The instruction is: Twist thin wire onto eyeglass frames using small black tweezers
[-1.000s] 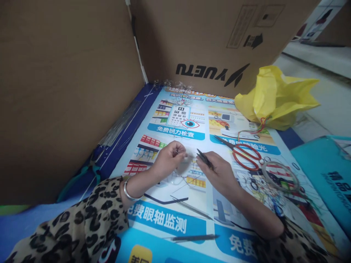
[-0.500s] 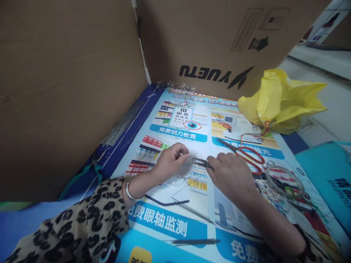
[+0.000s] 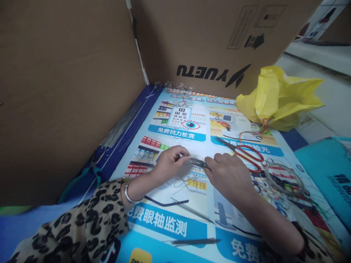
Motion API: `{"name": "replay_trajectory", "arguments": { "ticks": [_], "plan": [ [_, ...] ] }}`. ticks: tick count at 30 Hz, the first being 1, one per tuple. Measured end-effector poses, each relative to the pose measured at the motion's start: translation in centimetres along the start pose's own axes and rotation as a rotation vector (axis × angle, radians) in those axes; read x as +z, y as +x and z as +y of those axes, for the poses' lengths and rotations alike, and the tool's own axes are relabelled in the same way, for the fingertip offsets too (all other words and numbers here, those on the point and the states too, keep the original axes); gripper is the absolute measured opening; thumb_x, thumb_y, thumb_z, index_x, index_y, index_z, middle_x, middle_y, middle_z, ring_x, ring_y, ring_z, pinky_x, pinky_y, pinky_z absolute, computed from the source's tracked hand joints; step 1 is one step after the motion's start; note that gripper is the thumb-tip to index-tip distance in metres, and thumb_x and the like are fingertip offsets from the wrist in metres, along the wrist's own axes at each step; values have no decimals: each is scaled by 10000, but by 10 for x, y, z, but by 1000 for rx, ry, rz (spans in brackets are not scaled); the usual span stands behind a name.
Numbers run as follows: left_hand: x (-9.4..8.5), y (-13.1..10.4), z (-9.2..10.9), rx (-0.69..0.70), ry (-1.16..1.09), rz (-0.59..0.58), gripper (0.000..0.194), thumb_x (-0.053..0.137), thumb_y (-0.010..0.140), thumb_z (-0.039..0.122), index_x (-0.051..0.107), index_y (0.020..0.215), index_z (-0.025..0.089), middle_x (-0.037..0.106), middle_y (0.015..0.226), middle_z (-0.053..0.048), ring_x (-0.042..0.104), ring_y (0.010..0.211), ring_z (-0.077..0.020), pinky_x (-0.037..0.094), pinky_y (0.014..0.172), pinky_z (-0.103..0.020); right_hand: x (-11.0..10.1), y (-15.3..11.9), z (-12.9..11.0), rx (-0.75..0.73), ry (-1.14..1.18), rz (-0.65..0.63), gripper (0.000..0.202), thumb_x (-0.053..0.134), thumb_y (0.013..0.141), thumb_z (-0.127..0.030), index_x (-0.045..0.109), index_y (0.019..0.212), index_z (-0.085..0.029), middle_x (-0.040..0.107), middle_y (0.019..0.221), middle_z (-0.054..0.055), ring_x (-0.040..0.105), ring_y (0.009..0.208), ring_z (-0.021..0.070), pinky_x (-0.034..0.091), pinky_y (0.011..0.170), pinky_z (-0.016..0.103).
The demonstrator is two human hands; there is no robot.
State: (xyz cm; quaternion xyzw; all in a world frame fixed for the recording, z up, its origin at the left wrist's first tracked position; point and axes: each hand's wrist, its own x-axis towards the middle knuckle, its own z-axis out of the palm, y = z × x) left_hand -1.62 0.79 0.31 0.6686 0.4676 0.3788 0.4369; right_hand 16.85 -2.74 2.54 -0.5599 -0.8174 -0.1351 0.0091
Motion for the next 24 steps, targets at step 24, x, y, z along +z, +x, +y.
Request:
{"name": "replay_trajectory", "arguments": {
  "ticks": [24],
  "plan": [
    [-2,2,-8,-159,-225,-135,150,593,742,294,541,753,153,508,517,53,497,448,-59,361,448,-163,9,-5,-4,58,74,-64,239,462,822,-383,603,743,-207,610,674,24,530,615,134,186,529,271]
  ]
}}
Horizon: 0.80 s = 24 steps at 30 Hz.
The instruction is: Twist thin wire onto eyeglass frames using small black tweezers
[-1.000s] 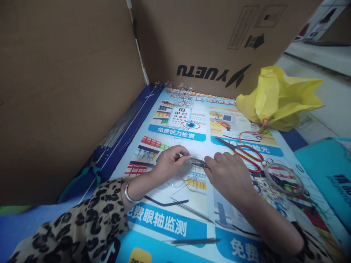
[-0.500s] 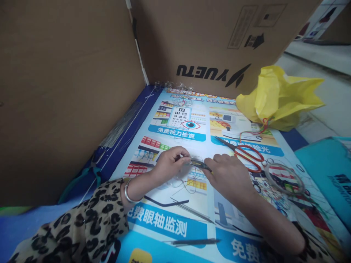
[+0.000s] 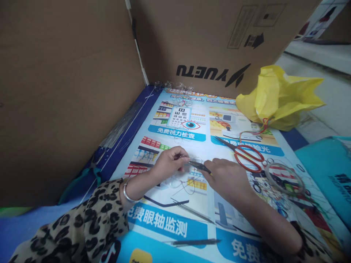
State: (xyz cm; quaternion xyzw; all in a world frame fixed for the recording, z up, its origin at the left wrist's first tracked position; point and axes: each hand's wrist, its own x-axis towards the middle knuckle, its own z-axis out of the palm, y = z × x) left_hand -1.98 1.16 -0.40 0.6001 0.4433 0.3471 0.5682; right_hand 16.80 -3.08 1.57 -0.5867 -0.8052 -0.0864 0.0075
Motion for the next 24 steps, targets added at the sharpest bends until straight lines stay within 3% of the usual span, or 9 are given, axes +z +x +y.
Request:
{"name": "replay_trajectory", "arguments": {
  "ticks": [12,17,24],
  "plan": [
    [-1,-2,3,-61,-53,-25,223,626,715,330,590,831,143,566,565,24,530,493,-73,400,481,-181,8,-2,1,52,-27,24,259,439,827,-415,596,759,-221,613,664,21,540,563,138,124,504,264],
    [-1,-3,3,-59,96,23,203,588,736,351,579,722,148,528,493,39,476,440,-64,361,459,-173,10,-3,1,33,-45,94,186,462,813,-312,594,730,-209,592,646,26,518,574,144,146,524,273],
    [0,-3,3,-45,244,33,179,571,738,341,596,727,164,534,493,37,476,446,-78,354,467,-184,9,-5,-1,-17,-82,174,153,459,780,-171,593,706,-180,571,643,49,471,606,145,178,557,298]
  ]
}}
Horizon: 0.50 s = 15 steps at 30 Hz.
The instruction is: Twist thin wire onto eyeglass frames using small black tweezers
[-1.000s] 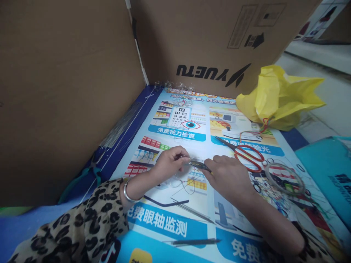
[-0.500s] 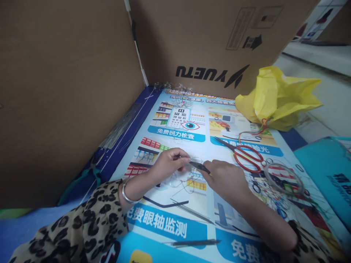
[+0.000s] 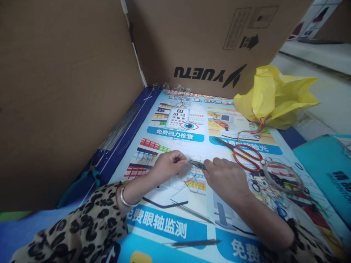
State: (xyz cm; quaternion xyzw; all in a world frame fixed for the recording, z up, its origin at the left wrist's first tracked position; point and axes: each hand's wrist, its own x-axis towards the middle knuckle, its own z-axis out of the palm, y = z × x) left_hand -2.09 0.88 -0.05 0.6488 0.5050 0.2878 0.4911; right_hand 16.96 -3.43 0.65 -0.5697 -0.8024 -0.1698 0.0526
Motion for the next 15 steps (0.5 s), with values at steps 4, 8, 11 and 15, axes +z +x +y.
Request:
{"name": "replay_trajectory", "arguments": {
  "ticks": [4,8,11,15],
  "plan": [
    [-1,-1,3,18,60,-12,168,544,756,318,613,721,169,524,470,39,465,436,-79,354,472,-188,-1,0,0,-17,-8,6,175,432,795,-166,582,707,-185,561,645,49,458,628,155,186,577,305],
    [-2,0,1,21,28,-30,172,546,755,317,630,736,168,509,451,42,444,432,-77,355,479,-192,1,0,2,-27,-2,-6,171,433,805,-191,582,723,-187,560,659,50,457,651,165,193,595,313],
    [-3,1,1,3,-28,-41,178,554,749,324,630,745,163,486,456,50,430,434,-73,346,475,-193,-1,1,3,-36,-1,-15,178,435,810,-213,595,736,-188,566,672,56,459,669,173,197,604,317],
    [-3,1,3,-14,-90,-92,194,515,777,326,612,755,160,465,463,56,420,444,-70,341,489,-192,-4,3,5,-32,11,-24,197,435,816,-238,605,731,-189,577,676,59,463,681,177,198,611,320]
  ]
}}
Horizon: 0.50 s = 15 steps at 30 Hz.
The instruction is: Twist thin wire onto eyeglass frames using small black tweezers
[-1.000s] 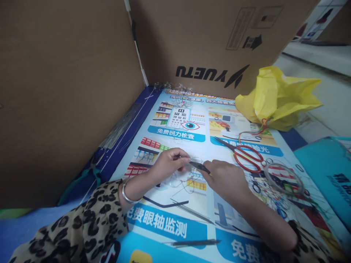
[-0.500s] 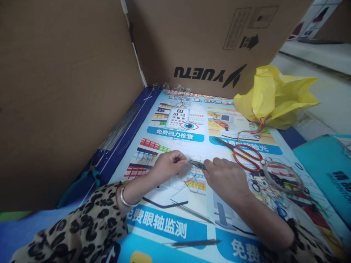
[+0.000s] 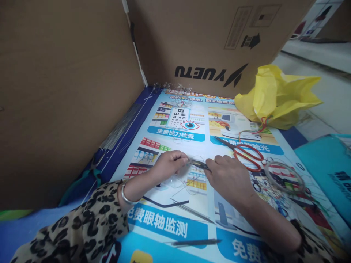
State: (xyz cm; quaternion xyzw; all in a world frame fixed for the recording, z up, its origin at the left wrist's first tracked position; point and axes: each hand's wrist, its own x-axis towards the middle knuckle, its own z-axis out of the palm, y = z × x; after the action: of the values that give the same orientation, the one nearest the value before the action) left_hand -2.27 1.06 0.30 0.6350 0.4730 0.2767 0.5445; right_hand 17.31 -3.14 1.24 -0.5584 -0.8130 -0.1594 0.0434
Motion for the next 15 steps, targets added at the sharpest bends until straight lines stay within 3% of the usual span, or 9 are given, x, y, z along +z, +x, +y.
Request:
{"name": "replay_trajectory", "arguments": {
  "ticks": [15],
  "plan": [
    [3,2,-4,40,61,42,217,533,746,347,619,726,149,478,570,40,391,541,-73,310,531,-195,-5,1,3,-25,18,-29,192,449,823,-281,594,727,-200,576,689,58,481,707,202,213,635,334]
  ]
}}
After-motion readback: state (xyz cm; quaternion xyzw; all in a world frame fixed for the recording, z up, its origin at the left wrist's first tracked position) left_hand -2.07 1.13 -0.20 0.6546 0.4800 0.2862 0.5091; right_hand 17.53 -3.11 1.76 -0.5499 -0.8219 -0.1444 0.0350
